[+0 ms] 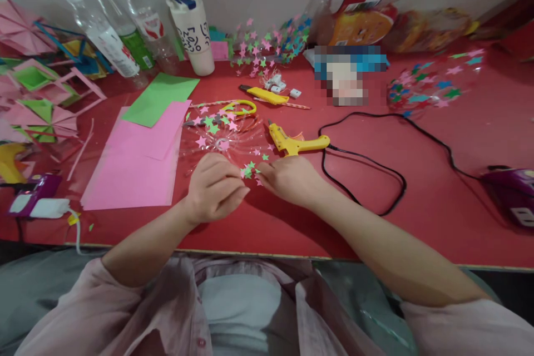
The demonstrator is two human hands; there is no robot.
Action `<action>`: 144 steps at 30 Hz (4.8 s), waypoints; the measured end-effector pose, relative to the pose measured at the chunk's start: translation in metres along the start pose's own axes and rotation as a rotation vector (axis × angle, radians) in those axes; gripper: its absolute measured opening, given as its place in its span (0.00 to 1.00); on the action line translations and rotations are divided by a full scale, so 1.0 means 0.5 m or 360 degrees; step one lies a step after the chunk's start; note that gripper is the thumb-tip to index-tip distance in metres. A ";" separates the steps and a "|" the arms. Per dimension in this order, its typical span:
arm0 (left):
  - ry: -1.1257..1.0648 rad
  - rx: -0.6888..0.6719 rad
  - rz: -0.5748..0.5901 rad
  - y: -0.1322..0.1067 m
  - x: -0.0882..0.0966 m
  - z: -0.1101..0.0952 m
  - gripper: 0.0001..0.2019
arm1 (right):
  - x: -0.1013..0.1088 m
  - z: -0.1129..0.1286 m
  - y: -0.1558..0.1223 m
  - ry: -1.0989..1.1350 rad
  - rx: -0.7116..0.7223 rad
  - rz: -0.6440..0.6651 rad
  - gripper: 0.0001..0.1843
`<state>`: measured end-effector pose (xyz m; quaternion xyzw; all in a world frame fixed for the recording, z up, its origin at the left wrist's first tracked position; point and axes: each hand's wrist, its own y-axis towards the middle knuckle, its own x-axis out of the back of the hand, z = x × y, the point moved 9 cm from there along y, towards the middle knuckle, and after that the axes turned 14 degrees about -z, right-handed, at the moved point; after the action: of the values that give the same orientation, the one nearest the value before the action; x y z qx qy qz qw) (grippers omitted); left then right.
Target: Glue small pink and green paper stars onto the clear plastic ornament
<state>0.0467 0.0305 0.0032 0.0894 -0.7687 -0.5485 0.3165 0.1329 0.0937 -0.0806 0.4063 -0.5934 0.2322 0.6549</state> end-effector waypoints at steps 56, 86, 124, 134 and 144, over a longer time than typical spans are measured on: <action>-0.0338 0.1184 0.0026 -0.038 -0.034 0.082 0.10 | 0.164 0.071 -0.042 -0.0197 0.0656 -0.1202 0.03; -0.0145 0.0837 -0.0023 -0.003 0.016 0.072 0.08 | 0.137 -0.172 -0.021 0.0360 -0.0534 -0.0930 0.15; 0.0231 0.0916 -0.0077 0.000 0.040 0.096 0.07 | 0.151 -0.015 -0.019 0.1001 0.0070 -0.0825 0.15; 0.0231 0.0897 -0.0074 0.002 0.039 0.095 0.07 | 0.154 -0.013 -0.016 0.0969 0.0064 -0.0825 0.16; 0.0230 0.0906 -0.0072 0.001 0.039 0.096 0.07 | 0.150 -0.014 -0.017 0.0981 0.0068 -0.0819 0.16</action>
<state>0.0033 0.0589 0.0016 0.2306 -0.8650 -0.3099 0.3201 0.1575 0.0812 -0.0102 0.4664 -0.2432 0.1839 0.8304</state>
